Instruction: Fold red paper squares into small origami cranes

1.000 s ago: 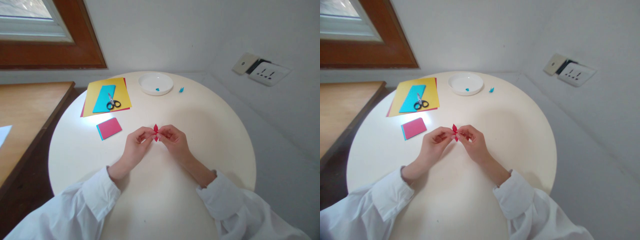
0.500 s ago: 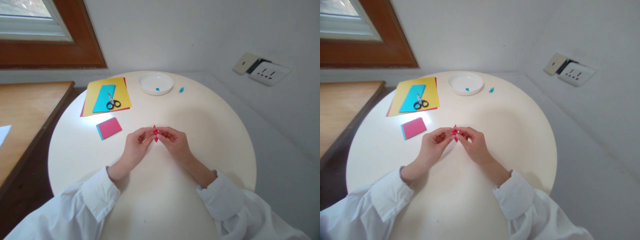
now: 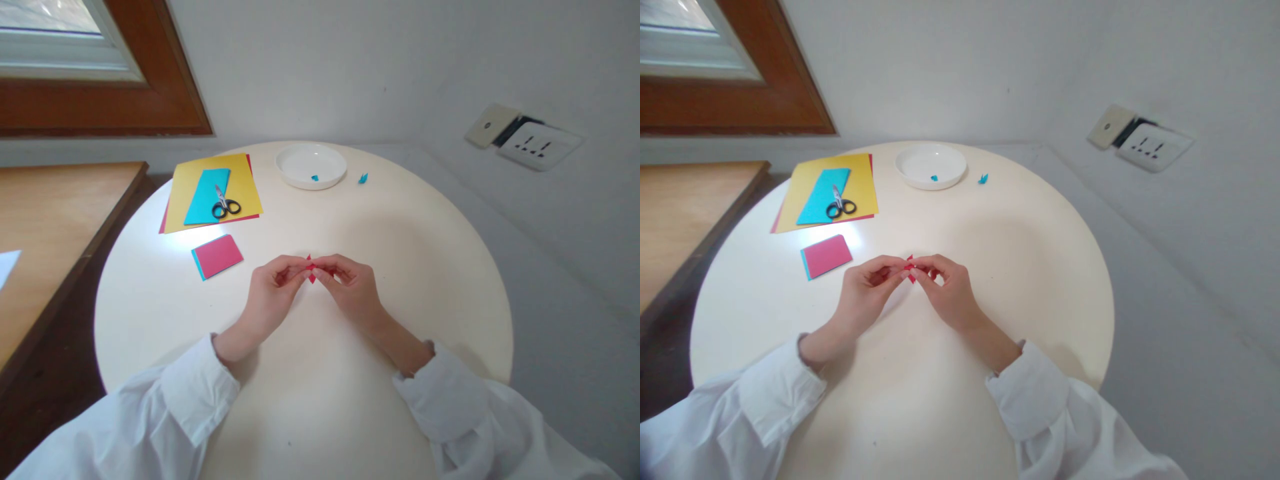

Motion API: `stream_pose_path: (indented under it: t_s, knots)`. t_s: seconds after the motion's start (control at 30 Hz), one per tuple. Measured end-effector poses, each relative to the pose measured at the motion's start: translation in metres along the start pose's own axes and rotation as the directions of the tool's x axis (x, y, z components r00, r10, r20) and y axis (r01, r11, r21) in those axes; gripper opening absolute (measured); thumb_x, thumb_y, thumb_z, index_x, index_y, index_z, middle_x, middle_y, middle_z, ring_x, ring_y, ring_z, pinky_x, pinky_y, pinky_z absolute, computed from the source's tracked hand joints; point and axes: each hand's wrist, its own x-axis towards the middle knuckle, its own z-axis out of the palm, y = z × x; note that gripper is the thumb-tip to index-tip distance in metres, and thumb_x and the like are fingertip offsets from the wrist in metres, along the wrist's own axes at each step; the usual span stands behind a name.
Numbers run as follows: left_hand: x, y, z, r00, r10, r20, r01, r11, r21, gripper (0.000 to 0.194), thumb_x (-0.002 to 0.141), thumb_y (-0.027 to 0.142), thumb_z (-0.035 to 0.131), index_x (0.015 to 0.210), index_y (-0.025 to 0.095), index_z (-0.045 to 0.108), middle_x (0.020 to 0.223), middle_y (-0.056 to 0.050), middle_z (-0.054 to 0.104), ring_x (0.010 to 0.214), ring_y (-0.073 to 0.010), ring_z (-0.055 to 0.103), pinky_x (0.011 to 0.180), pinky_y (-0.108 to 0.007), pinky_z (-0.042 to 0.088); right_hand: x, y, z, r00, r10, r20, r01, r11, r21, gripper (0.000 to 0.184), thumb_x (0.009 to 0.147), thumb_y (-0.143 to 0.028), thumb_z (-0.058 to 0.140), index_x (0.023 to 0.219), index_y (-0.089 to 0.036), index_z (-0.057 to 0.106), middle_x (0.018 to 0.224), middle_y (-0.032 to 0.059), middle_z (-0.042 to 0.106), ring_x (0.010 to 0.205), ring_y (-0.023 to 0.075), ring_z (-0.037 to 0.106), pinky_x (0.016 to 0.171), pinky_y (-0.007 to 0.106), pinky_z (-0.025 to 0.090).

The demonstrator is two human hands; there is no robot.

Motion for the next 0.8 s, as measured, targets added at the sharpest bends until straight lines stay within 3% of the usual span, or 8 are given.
stream_pose_path:
  t_s: [0.3,0.47,0.8]
  knots:
    - [0.0010,0.0009,0.0015,1.000,0.010,-0.027,-0.012,0.998,-0.060,0.004,0.066,0.019,0.068,0.070,0.017,0.068,0.073,-0.003,0.064,0.069,-0.0145,0.060,0.061,-0.025,0.049,-0.0008,0.0018,0.0015,0.999,-0.001,-0.035,0.000,1.000,-0.021,0.006,0.074,-0.024,0.063,0.076,-0.021,0.067,0.076,0.0026,0.069,0.069,0.0151,0.059,0.065,0.030,0.047]
    - [0.0011,-0.0025,0.0003,0.999,0.015,-0.043,-0.015,1.000,-0.010,0.002,0.066,0.018,0.068,0.068,0.018,0.069,0.074,-0.002,0.059,0.067,-0.0127,0.057,0.060,-0.025,0.047,-0.0011,-0.0001,0.0022,0.999,-0.018,-0.039,0.016,0.999,-0.045,0.004,0.075,-0.022,0.062,0.073,-0.020,0.066,0.071,0.0017,0.067,0.067,0.0146,0.058,0.064,0.029,0.044]
    - [0.0012,0.0004,0.0008,0.996,0.080,-0.032,-0.080,0.997,0.000,0.004,0.066,0.015,0.068,0.064,0.019,0.068,0.072,-0.001,0.056,0.064,-0.0105,0.054,0.056,-0.022,0.043,0.0000,-0.0016,-0.0002,0.992,-0.119,-0.039,0.114,0.988,-0.103,0.007,0.076,-0.020,0.061,0.070,-0.021,0.060,0.070,0.0004,0.062,0.066,0.0135,0.055,0.061,0.028,0.041]
